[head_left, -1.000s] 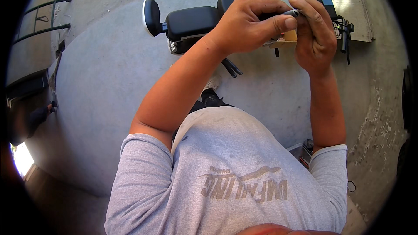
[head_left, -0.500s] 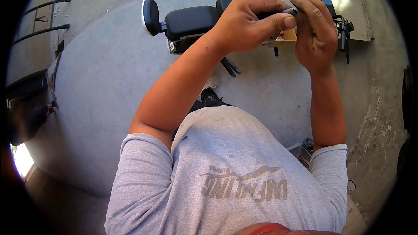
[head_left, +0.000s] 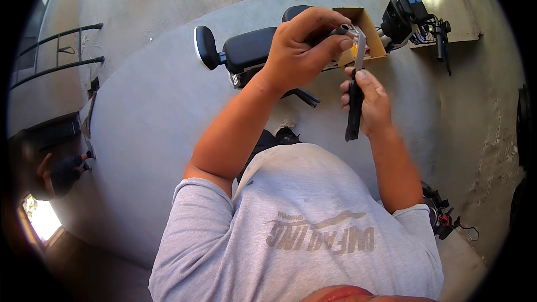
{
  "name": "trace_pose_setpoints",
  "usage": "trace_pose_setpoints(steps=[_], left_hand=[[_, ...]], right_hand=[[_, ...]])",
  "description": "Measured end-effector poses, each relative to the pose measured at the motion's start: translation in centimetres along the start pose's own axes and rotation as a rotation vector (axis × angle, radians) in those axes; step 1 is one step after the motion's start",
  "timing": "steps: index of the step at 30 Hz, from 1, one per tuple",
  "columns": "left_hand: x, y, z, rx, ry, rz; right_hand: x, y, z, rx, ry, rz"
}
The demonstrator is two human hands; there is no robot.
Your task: The person walks to a utility vehicle, retrieves a sealant gun and a new sealant tube, and assembles them. They then use a utility knife to cut the tip of the sealant tube nozzle.
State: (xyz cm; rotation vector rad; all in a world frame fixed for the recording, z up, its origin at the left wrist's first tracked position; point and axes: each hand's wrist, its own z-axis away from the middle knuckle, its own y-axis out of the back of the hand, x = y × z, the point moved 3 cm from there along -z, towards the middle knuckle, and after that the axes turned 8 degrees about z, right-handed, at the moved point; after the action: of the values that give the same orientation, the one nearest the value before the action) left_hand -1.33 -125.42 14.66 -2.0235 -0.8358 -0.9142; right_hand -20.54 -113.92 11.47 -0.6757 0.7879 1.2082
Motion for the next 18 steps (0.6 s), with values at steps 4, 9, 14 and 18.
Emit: trace_pose_setpoints(steps=[4, 9, 14, 18], left_hand=[[-0.1, 0.9, -0.3, 0.021, 0.119, 0.057], [0.1, 2.3, -1.1, -0.022, 0.205, 0.154], [-1.1, 4.0, -1.3, -0.205, 0.210, -0.022], [-3.0, 5.5, 2.1, -0.182, 0.355, 0.014]], right_hand=[[6.7, -0.1, 3.6, -0.053, -0.227, -0.106], [7.4, -0.3, 7.7, 0.031, -0.337, -0.257], [7.1, -1.5, 12.1, 0.118, -0.199, -0.437], [9.7, -1.0, 13.7, 0.248, -0.019, -0.585]])
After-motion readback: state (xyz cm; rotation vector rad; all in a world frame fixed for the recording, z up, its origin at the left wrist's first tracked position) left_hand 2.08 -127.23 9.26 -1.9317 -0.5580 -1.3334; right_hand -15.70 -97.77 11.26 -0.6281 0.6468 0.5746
